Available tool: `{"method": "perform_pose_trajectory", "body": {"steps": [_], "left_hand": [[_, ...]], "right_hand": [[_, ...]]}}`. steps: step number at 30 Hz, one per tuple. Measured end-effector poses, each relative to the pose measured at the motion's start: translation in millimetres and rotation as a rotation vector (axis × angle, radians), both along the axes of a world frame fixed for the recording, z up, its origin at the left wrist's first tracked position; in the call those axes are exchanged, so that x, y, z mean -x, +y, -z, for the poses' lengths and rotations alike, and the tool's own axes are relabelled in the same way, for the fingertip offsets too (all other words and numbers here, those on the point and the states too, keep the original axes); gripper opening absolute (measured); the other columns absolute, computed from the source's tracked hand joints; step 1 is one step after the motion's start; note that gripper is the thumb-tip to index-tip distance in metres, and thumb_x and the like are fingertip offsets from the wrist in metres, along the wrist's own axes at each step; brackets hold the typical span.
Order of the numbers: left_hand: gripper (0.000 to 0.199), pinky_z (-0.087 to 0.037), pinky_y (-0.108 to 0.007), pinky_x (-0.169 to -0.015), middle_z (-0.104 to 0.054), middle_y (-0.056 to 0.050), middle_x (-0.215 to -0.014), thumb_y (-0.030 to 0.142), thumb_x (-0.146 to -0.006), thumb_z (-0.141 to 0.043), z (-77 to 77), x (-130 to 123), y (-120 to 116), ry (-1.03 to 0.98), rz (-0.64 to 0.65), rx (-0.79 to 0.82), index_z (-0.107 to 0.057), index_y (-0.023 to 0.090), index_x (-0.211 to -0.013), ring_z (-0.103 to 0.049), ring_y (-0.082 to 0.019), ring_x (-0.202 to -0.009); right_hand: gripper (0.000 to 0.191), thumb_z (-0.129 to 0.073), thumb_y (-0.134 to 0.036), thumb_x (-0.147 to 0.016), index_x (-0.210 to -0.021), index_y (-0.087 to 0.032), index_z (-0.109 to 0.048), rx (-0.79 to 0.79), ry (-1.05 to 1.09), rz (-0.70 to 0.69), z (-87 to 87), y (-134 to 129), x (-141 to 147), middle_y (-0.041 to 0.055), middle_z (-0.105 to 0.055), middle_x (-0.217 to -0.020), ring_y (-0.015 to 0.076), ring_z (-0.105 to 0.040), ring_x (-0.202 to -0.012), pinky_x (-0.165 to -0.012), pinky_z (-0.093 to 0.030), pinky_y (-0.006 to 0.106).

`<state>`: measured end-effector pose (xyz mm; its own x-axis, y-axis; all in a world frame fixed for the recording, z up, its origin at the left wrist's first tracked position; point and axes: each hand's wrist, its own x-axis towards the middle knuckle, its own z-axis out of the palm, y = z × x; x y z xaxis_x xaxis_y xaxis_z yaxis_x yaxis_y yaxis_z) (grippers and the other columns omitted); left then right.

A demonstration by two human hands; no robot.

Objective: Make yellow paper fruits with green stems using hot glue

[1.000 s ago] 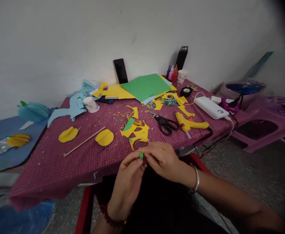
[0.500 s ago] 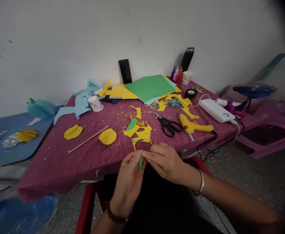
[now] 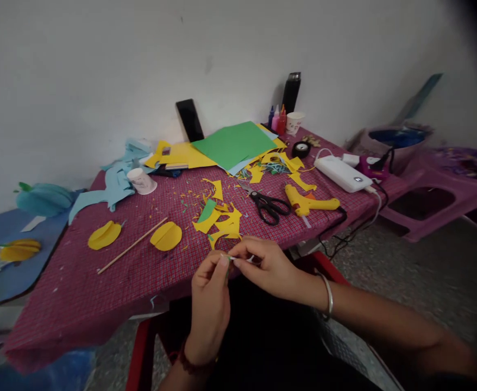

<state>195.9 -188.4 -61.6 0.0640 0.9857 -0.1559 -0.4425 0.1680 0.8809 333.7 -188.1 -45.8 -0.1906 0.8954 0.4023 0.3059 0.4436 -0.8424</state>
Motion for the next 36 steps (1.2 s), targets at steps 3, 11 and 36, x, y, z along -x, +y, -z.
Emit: {"method": "perform_pose_trajectory", "body": {"steps": [3, 11, 36], "left_hand": [[0.015, -0.039, -0.022, -0.071, -0.056, 0.003, -0.072, 0.03, -0.077, -0.07, 4.5, 0.7, -0.4, 0.082, -0.002, -0.063, -0.064, 0.017, -0.072, -0.047, -0.01, -0.071], [0.022, -0.033, -0.023, -0.06, -0.049, 0.003, -0.064, 0.032, -0.082, -0.064, 10.4, 4.8, 3.7, 0.138, 0.126, -0.034, -0.057, 0.017, -0.068, -0.042, -0.01, -0.063], [0.018, -0.032, -0.025, -0.057, -0.047, 0.004, -0.063, 0.029, -0.083, -0.057, -2.2, 21.6, 4.0, 0.402, 0.19, -0.127, -0.058, 0.019, -0.069, -0.04, -0.011, -0.059]], "right_hand": [[0.015, -0.054, -0.009, -0.086, -0.089, -0.015, -0.067, -0.187, -0.102, 0.029, 2.5, 0.6, -2.3, 0.0005, -0.059, -0.072, 0.0114, -0.053, -0.067, -0.06, -0.04, 0.023], [0.021, -0.046, -0.012, -0.092, -0.089, -0.015, -0.067, -0.417, -0.458, 0.06, 6.9, 5.1, -9.2, 0.0022, -0.058, -0.07, 0.0146, -0.05, -0.066, -0.061, -0.034, 0.029], [0.016, -0.052, -0.017, -0.091, -0.101, -0.017, -0.065, -0.036, -0.167, -0.206, -1.9, 6.1, -16.6, 0.0036, -0.062, -0.085, 0.0147, -0.056, -0.079, -0.071, -0.044, 0.028]]}}
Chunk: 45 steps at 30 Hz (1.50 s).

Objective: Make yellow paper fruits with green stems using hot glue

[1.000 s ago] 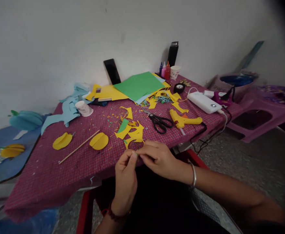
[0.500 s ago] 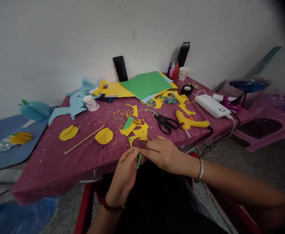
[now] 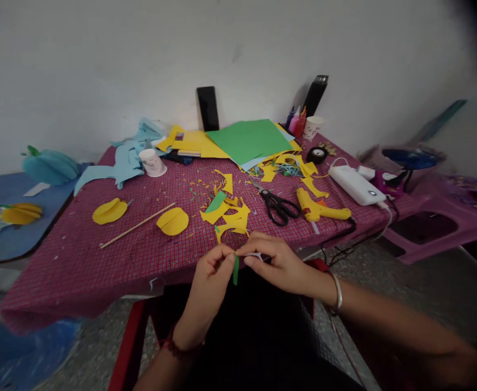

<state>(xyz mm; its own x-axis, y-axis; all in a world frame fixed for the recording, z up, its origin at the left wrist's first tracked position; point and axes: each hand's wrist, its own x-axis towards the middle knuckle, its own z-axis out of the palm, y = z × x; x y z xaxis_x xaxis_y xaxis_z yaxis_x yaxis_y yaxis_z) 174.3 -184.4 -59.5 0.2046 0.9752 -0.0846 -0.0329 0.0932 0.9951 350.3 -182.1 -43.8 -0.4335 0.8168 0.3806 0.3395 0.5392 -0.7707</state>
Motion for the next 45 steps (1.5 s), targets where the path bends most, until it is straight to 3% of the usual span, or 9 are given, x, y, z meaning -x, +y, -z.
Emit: {"method": "perform_pose_trajectory", "body": {"steps": [5, 11, 15, 20, 29, 31, 34, 38, 45], "left_hand": [[0.016, -0.033, -0.026, -0.061, -0.05, 0.002, -0.066, 0.019, -0.081, -0.056, -11.6, -1.2, -4.5, 0.174, -0.051, -0.246, -0.057, 0.019, -0.066, -0.045, -0.013, -0.065], [0.015, -0.035, -0.026, -0.064, -0.053, 0.001, -0.069, 0.017, -0.083, -0.053, -11.0, -5.0, -7.2, 0.272, -0.023, -0.369, -0.058, 0.019, -0.068, -0.049, -0.013, -0.068], [0.019, -0.037, -0.026, -0.063, -0.052, 0.001, -0.07, 0.021, -0.087, -0.049, -11.7, -1.9, -8.1, 0.29, 0.038, -0.324, -0.056, 0.019, -0.07, -0.049, -0.013, -0.068], [0.02, -0.037, -0.024, -0.063, -0.05, 0.002, -0.071, 0.028, -0.089, -0.05, -11.7, 2.2, -8.2, 0.198, 0.094, -0.114, -0.056, 0.019, -0.072, -0.046, -0.012, -0.068], [0.02, -0.033, -0.023, -0.057, -0.043, 0.005, -0.065, 0.027, -0.085, -0.055, 5.0, -0.7, -3.7, 0.08, 0.095, -0.001, -0.052, 0.018, -0.067, -0.037, -0.01, -0.061], [0.019, -0.033, -0.023, -0.058, -0.044, 0.005, -0.065, 0.025, -0.084, -0.056, 4.8, 0.0, -1.6, 0.058, 0.098, 0.004, -0.052, 0.018, -0.067, -0.039, -0.01, -0.062], [0.015, -0.035, -0.023, -0.062, -0.05, 0.004, -0.067, 0.022, -0.081, -0.059, -2.4, 2.8, 1.3, 0.05, 0.107, -0.01, -0.057, 0.018, -0.066, -0.043, -0.01, -0.065], [0.012, -0.034, -0.023, -0.063, -0.054, 0.003, -0.066, 0.018, -0.076, -0.064, -12.1, 7.3, 3.5, 0.051, 0.123, 0.008, -0.062, 0.016, -0.064, -0.046, -0.01, -0.066], [0.017, -0.034, -0.022, -0.055, -0.051, 0.003, -0.057, 0.027, -0.07, -0.071, 2.6, 7.6, 9.6, -0.155, 0.212, 0.262, -0.062, 0.015, -0.063, -0.043, -0.008, -0.056]], "right_hand": [[0.009, -0.054, -0.011, -0.082, -0.084, -0.017, -0.062, 0.248, 0.159, 0.108, 0.6, -2.3, 9.1, -0.0005, -0.06, -0.075, 0.0117, -0.054, -0.067, -0.061, -0.042, 0.023], [0.01, -0.058, -0.009, -0.078, -0.073, -0.017, -0.057, 0.181, 0.093, 0.139, -0.8, -0.4, 10.8, -0.0027, -0.055, -0.069, 0.01, -0.05, -0.063, -0.057, -0.037, 0.021], [0.014, -0.056, -0.004, -0.076, -0.072, -0.017, -0.054, -0.027, -0.016, 0.14, -2.0, -1.3, 9.1, -0.0025, -0.053, -0.069, 0.0101, -0.049, -0.063, -0.058, -0.036, 0.022], [0.015, -0.05, -0.011, -0.09, -0.077, -0.015, -0.059, -0.361, -0.302, 0.096, -6.6, -4.4, 3.7, 0.0021, -0.058, -0.074, 0.0145, -0.05, -0.07, -0.066, -0.035, 0.029], [0.021, -0.046, -0.015, -0.095, -0.081, -0.015, -0.063, -0.546, -0.453, 0.017, -2.8, -5.2, -4.2, 0.0038, -0.062, -0.075, 0.0158, -0.049, -0.068, -0.068, -0.033, 0.033], [0.016, -0.048, -0.014, -0.093, -0.086, -0.015, -0.063, -0.49, -0.414, 0.003, -2.6, -4.7, -4.9, 0.0039, -0.063, -0.079, 0.0159, -0.051, -0.072, -0.071, -0.034, 0.034], [0.009, -0.052, -0.013, -0.09, -0.093, -0.016, -0.061, -0.225, -0.247, 0.01, -3.7, -3.3, -4.7, 0.0023, -0.063, -0.082, 0.0147, -0.055, -0.078, -0.074, -0.037, 0.031], [0.008, -0.057, -0.014, -0.087, -0.08, -0.016, -0.059, 0.085, -0.083, 0.044, -5.0, -1.3, -2.2, -0.0022, -0.059, -0.072, 0.0092, -0.053, -0.065, -0.062, -0.038, 0.022], [0.008, -0.059, -0.01, -0.082, -0.078, -0.017, -0.061, 0.104, -0.083, 0.037, -4.7, -2.2, -0.3, -0.0027, -0.059, -0.07, 0.0085, -0.052, -0.064, -0.061, -0.038, 0.021]]}}
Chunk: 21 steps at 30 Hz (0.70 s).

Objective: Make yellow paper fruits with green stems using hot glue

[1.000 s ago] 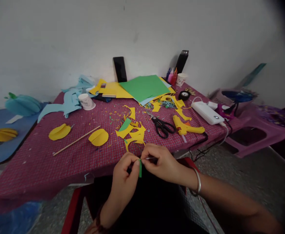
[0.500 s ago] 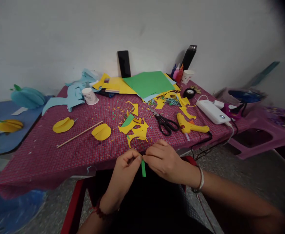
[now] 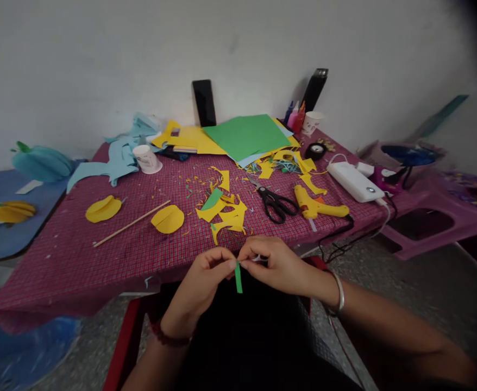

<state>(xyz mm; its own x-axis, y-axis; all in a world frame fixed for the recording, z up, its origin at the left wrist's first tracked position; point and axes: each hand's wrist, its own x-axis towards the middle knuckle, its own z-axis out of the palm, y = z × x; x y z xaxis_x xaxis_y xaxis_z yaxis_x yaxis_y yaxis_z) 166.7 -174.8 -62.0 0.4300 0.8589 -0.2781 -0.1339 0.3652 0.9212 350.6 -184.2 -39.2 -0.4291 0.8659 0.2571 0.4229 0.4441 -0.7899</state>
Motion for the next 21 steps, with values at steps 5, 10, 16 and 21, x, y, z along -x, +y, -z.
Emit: {"method": "perform_pose_trajectory", "body": {"steps": [5, 10, 16, 21], "left_hand": [[0.02, -0.04, -0.024, -0.059, -0.055, 0.001, -0.061, 0.032, -0.064, -0.073, 5.1, -5.8, 0.3, -0.167, -0.022, 0.154, -0.063, 0.015, -0.066, -0.05, -0.01, -0.058], [0.023, -0.037, -0.023, -0.058, -0.053, 0.003, -0.057, 0.031, -0.068, -0.073, 5.4, -14.5, -3.7, -0.22, -0.115, 0.189, -0.058, 0.016, -0.061, -0.046, -0.008, -0.056], [0.019, -0.031, -0.023, -0.054, -0.049, 0.004, -0.054, 0.025, -0.068, -0.07, 9.0, -20.3, -3.7, -0.157, -0.187, 0.168, -0.056, 0.015, -0.061, -0.042, -0.007, -0.052], [0.013, -0.028, -0.022, -0.052, -0.046, 0.006, -0.055, 0.023, -0.07, -0.066, 8.4, -22.4, -6.3, -0.063, -0.246, 0.082, -0.057, 0.015, -0.064, -0.037, -0.006, -0.052]], "right_hand": [[0.01, -0.057, -0.009, -0.083, -0.078, -0.018, -0.059, -0.094, -0.027, 0.033, 2.4, -0.3, 0.1, -0.003, -0.058, -0.069, 0.0096, -0.052, -0.064, -0.063, -0.038, 0.023], [0.014, -0.05, -0.012, -0.09, -0.083, -0.017, -0.062, -0.35, -0.245, 0.021, 4.5, -0.9, -1.1, 0.0013, -0.059, -0.074, 0.0148, -0.052, -0.073, -0.069, -0.036, 0.029], [0.024, -0.044, -0.017, -0.096, -0.087, -0.018, -0.066, -0.664, -0.513, -0.04, 15.3, 2.4, -7.0, 0.0027, -0.054, -0.072, 0.0182, -0.045, -0.071, -0.07, -0.03, 0.034], [0.025, -0.042, -0.014, -0.095, -0.09, -0.017, -0.066, -0.755, -0.56, -0.105, 15.5, 5.9, -9.8, 0.0032, -0.054, -0.071, 0.0183, -0.043, -0.07, -0.07, -0.031, 0.034]]}}
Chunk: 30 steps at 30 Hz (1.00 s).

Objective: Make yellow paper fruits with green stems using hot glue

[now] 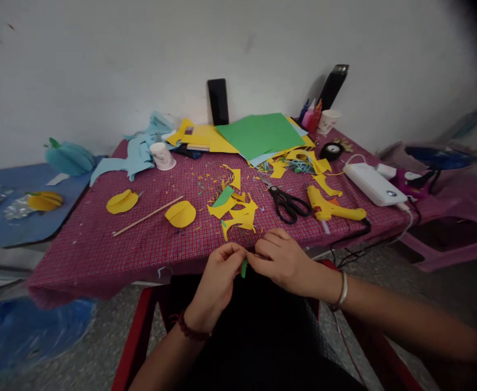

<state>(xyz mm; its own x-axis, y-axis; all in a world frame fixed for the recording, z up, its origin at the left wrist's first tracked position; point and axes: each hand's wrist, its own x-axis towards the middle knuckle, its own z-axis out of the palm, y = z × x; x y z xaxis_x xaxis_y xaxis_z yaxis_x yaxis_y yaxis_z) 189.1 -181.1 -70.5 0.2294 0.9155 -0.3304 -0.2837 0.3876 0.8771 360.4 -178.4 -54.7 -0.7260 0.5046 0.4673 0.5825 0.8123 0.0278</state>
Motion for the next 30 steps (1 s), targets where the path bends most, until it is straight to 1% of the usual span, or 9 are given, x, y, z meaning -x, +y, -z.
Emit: {"method": "perform_pose_trajectory", "body": {"steps": [2, 4, 7, 9, 10, 15, 21, 25, 30], "left_hand": [[0.015, -0.028, -0.022, -0.053, -0.046, 0.006, -0.056, 0.025, -0.072, -0.067, -1.9, 1.1, -1.7, 0.035, -0.003, -0.043, -0.058, 0.015, -0.065, -0.036, -0.006, -0.053], [0.017, -0.03, -0.022, -0.054, -0.048, 0.006, -0.057, 0.028, -0.074, -0.068, -4.1, 4.1, -2.9, 0.067, 0.01, -0.089, -0.059, 0.015, -0.067, -0.038, -0.007, -0.054], [0.016, -0.033, -0.023, -0.058, -0.055, 0.004, -0.062, 0.03, -0.075, -0.069, -5.9, 11.7, -3.3, 0.126, 0.017, -0.151, -0.063, 0.016, -0.071, -0.043, -0.008, -0.059], [0.015, -0.034, -0.023, -0.06, -0.058, 0.003, -0.065, 0.03, -0.076, -0.069, -5.6, 16.8, -2.4, 0.163, 0.011, -0.176, -0.065, 0.016, -0.074, -0.046, -0.009, -0.062], [0.015, -0.033, -0.023, -0.06, -0.058, 0.003, -0.065, 0.03, -0.077, -0.069, -5.3, 18.8, -1.6, 0.175, 0.006, -0.183, -0.066, 0.016, -0.074, -0.046, -0.009, -0.062], [0.019, -0.032, -0.023, -0.057, -0.053, 0.004, -0.056, 0.03, -0.074, -0.072, -5.1, 18.8, 2.4, 0.113, 0.007, -0.149, -0.063, 0.016, -0.065, -0.043, -0.008, -0.056], [0.025, -0.037, -0.025, -0.059, -0.054, 0.003, -0.06, 0.04, -0.072, -0.071, -7.1, 9.3, 0.8, -0.069, 0.012, -0.065, -0.062, 0.017, -0.065, -0.047, -0.01, -0.059], [0.023, -0.036, -0.024, -0.06, -0.054, 0.003, -0.059, 0.034, -0.071, -0.073, -6.2, 5.1, -1.3, -0.115, 0.016, -0.049, -0.061, 0.016, -0.062, -0.046, -0.009, -0.059], [0.017, -0.035, -0.023, -0.06, -0.055, 0.003, -0.058, 0.025, -0.068, -0.075, -7.4, 3.7, -2.6, -0.125, 0.012, -0.027, -0.063, 0.015, -0.063, -0.045, -0.008, -0.059]], "right_hand": [[0.025, -0.042, -0.015, -0.096, -0.087, -0.018, -0.065, 0.015, 0.014, -0.008, -1.9, -0.3, 0.6, 0.003, -0.055, -0.07, 0.0178, -0.044, -0.069, -0.071, -0.032, 0.034], [0.022, -0.043, -0.016, -0.095, -0.088, -0.017, -0.064, 0.091, 0.09, 0.014, -4.0, -2.0, 2.4, 0.0033, -0.057, -0.073, 0.0177, -0.047, -0.07, -0.072, -0.034, 0.033], [0.009, -0.052, -0.017, -0.091, -0.095, -0.015, -0.06, 0.329, 0.294, 0.099, -5.9, -6.0, 6.9, 0.0038, -0.063, -0.081, 0.0168, -0.054, -0.075, -0.072, -0.038, 0.031], [0.01, -0.055, -0.017, -0.088, -0.097, -0.016, -0.059, 0.461, 0.411, 0.155, -5.2, -7.9, 10.0, 0.0028, -0.066, -0.082, 0.0153, -0.056, -0.074, -0.069, -0.04, 0.029], [0.01, -0.055, -0.016, -0.088, -0.096, -0.016, -0.06, 0.492, 0.45, 0.166, -4.3, -8.2, 11.3, 0.0023, -0.067, -0.082, 0.0147, -0.058, -0.073, -0.068, -0.04, 0.028], [0.019, -0.051, -0.012, -0.089, -0.101, -0.018, -0.065, 0.438, 0.538, 0.099, 1.7, -7.0, 12.9, 0.0028, -0.073, -0.088, 0.0145, -0.064, -0.08, -0.074, -0.043, 0.029], [0.022, -0.051, -0.011, -0.089, -0.102, -0.018, -0.067, 0.389, 0.586, 0.101, 4.2, -6.7, 11.2, 0.0013, -0.072, -0.079, 0.0131, -0.063, -0.071, -0.07, -0.042, 0.029], [0.023, -0.052, -0.009, -0.089, -0.104, -0.018, -0.066, 0.36, 0.559, 0.07, 6.4, -6.7, 10.9, 0.0, -0.071, -0.078, 0.0124, -0.062, -0.071, -0.069, -0.039, 0.029], [0.021, -0.052, -0.009, -0.089, -0.103, -0.017, -0.065, 0.204, 0.472, 0.095, 9.0, -6.7, 10.1, 0.0013, -0.066, -0.073, 0.0149, -0.058, -0.07, -0.068, -0.036, 0.031]]}}
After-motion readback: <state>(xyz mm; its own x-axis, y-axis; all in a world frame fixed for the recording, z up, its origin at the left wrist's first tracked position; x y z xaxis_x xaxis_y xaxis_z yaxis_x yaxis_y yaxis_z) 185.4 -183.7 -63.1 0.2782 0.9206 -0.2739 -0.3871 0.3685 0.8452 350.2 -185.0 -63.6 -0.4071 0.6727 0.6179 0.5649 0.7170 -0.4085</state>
